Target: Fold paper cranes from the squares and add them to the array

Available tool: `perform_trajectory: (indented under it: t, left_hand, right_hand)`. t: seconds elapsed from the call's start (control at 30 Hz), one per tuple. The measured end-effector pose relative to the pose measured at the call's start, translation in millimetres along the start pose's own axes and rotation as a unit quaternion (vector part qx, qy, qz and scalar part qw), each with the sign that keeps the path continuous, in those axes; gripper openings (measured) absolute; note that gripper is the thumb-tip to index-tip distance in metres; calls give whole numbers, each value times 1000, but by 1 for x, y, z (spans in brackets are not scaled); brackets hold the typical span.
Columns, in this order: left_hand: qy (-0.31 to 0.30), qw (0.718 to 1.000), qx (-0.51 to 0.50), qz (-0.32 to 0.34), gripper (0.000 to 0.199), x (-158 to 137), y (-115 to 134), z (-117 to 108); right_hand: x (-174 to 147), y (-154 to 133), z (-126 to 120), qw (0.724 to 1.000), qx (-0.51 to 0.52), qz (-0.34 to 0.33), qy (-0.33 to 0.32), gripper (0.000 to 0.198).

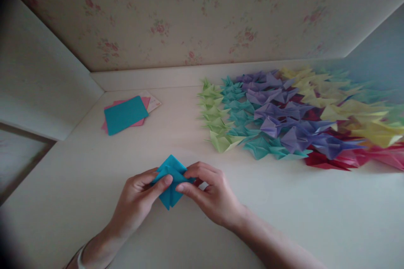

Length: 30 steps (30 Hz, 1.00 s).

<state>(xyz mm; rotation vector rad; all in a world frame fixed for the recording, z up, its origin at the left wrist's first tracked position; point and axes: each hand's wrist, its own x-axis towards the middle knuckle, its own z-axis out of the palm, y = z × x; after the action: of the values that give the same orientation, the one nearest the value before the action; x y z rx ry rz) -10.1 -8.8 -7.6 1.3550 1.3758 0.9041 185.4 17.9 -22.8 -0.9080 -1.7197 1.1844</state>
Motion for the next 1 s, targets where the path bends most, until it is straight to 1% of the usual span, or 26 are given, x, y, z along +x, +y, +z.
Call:
perform_trajectory:
  t: [0.1,0.27,0.37,0.43,0.5,0.63,0.73,0.87,1.0]
  left_hand:
    - [-18,1000,-13,-14,38,0,0,1]
    - [-28,999,-15,2,23,-1,4,2]
    - [-19,999,22,33,22,-2,5,2]
    - [-12,997,59,52,25,-3,5,2]
    - [-16,996,70,54,29,-3,5,1]
    - [-37,999,20,22,32,-4,3,1]
    - [-17,1000,-22,-1,33,-2,-2,2]
    - [29,996,-80,-40,43,1,-8,5]
    - [19,992,-111,-57,39,1,-6,5]
  right_hand:
    - [0,0,0,1000,2,22,16,16]
    - [0,0,2,991,50,108,61,28]
    - [-1,2,4,984,74,139,87,31]
    - [-2,4,6,981,71,149,106,32]
    - [-4,5,7,980,60,151,119,32]
    - [-9,6,8,982,29,127,136,28]
    - [-10,6,9,983,15,96,155,23]
    - [-9,4,12,983,22,69,166,17]
    - [-9,2,12,985,20,74,155,14]
